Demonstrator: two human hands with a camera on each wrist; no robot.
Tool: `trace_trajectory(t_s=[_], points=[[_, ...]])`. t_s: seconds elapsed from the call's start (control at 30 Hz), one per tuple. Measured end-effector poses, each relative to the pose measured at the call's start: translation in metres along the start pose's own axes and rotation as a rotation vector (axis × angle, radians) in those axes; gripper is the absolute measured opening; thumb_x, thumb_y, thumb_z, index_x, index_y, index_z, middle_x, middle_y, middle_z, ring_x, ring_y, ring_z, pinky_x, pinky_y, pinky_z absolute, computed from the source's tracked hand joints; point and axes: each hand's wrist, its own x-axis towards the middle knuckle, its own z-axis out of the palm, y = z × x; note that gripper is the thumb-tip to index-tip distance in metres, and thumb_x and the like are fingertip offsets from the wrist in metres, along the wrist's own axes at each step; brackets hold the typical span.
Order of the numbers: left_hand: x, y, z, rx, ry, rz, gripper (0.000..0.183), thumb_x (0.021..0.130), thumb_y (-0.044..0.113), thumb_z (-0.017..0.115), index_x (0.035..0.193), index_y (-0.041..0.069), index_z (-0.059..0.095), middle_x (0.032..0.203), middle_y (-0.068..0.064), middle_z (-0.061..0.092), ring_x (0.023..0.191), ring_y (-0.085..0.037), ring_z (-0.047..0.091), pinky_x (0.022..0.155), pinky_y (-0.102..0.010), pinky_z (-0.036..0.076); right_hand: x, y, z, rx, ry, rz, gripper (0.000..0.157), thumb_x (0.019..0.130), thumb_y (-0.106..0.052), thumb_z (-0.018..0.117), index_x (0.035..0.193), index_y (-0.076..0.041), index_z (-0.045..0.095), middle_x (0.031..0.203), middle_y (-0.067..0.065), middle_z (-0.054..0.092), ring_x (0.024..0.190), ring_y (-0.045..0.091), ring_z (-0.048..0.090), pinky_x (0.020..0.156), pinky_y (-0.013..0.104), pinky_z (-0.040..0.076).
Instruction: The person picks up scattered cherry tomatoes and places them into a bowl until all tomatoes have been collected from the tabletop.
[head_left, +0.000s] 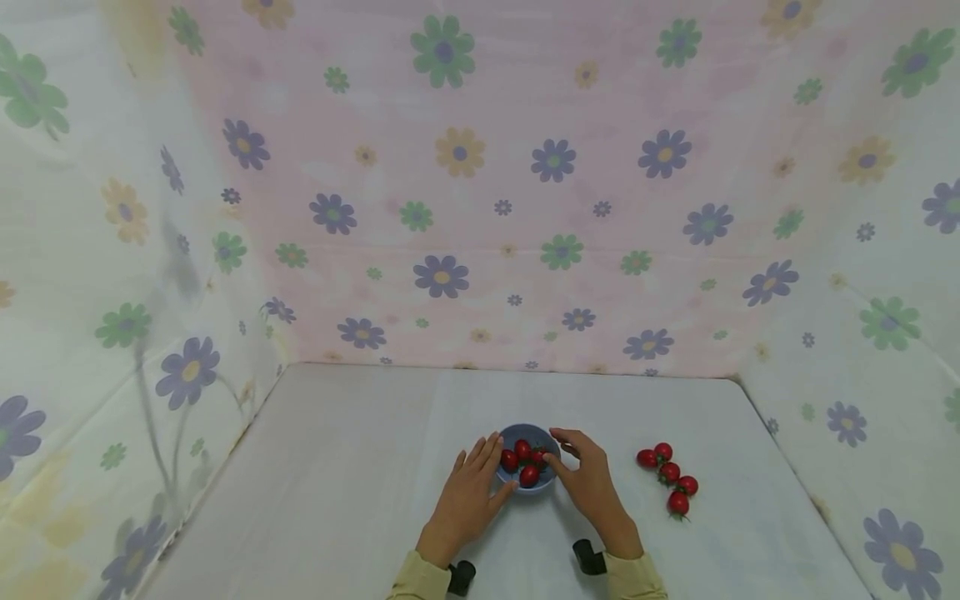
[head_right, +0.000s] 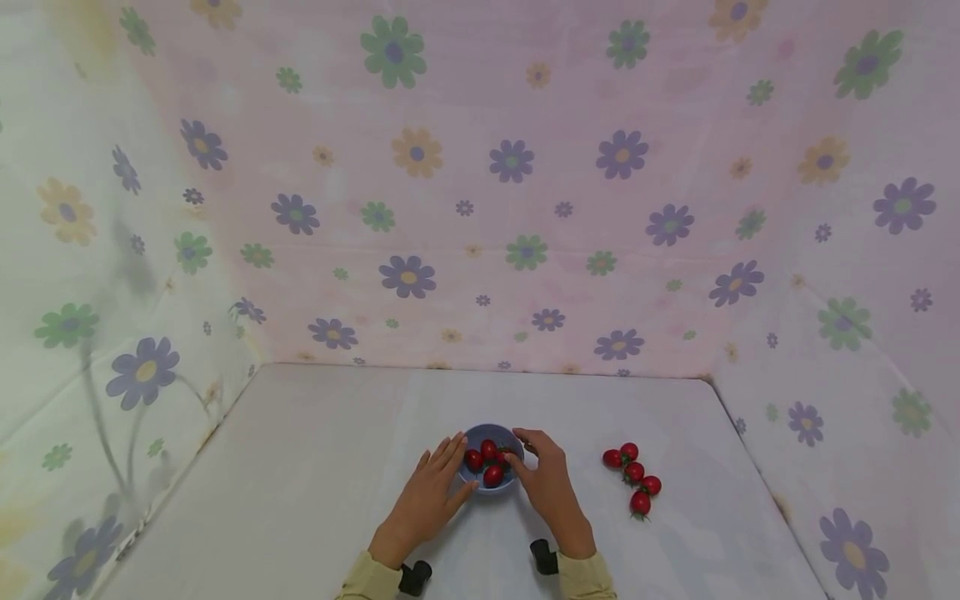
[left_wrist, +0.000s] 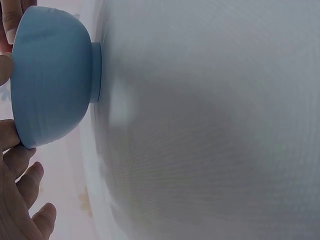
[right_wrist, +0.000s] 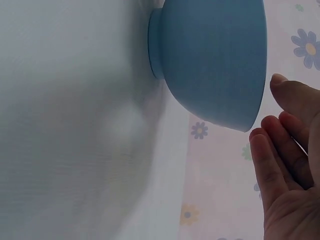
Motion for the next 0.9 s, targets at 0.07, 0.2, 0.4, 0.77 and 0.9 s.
trace_trajectory(t_s=[0.07,0.2,0.4,0.77,0.9], points=[[0.000,0.000,0.000,-0.001,-0.001,0.001,0.072,0.104,0.049,0.053,0.158,0.004,0.036,0.165,-0.010,0.034,0.152,-0.032,0.032,0.120,-0.057,0.029,-0.001,-0.001,-0.001,-0.006,0.002,0.010,0.041,0.084,0.003,0.080,0.123,0.000,0.068,0.120,0.015,0.071,0.114,0.030,0.068,0.096,0.041,0.056],[-0.001,0.001,-0.001,-0.005,0.001,0.001,0.072,0.104,0.049,0.052,0.158,0.004,0.036,0.165,-0.010,0.034,0.152,-0.032,0.032,0.121,-0.057,0.029,-0.005,-0.001,-0.004,-0.005,-0.006,0.048,0.038,0.087,-0.001,0.078,0.124,-0.002,0.068,0.121,0.013,0.071,0.116,0.028,0.067,0.097,0.040,0.056],[-0.001,0.001,-0.001,-0.013,0.007,0.000,0.071,0.104,0.047,0.054,0.157,0.004,0.037,0.164,-0.011,0.035,0.152,-0.032,0.032,0.120,-0.058,0.029,-0.012,0.005,-0.009,-0.016,-0.006,0.051,0.037,0.089,-0.002,0.077,0.125,-0.001,0.069,0.121,0.010,0.071,0.114,0.028,0.067,0.097,0.043,0.056],[-0.001,0.001,-0.001,-0.019,0.000,0.002,0.072,0.104,0.049,0.053,0.157,0.004,0.036,0.165,-0.011,0.034,0.152,-0.032,0.031,0.120,-0.058,0.029,-0.028,0.013,-0.021,-0.095,0.020,0.107,0.039,0.088,-0.002,0.079,0.125,-0.003,0.070,0.121,0.008,0.073,0.113,0.027,0.067,0.098,0.046,0.055],[-0.001,0.001,-0.001,-0.020,-0.002,0.002,0.072,0.104,0.049,0.052,0.158,0.004,0.036,0.165,-0.011,0.033,0.152,-0.032,0.031,0.120,-0.058,0.029,-0.035,0.016,-0.029,-0.124,0.035,0.138,0.039,0.087,-0.001,0.078,0.126,-0.002,0.070,0.121,0.009,0.072,0.113,0.028,0.067,0.098,0.048,0.055]])
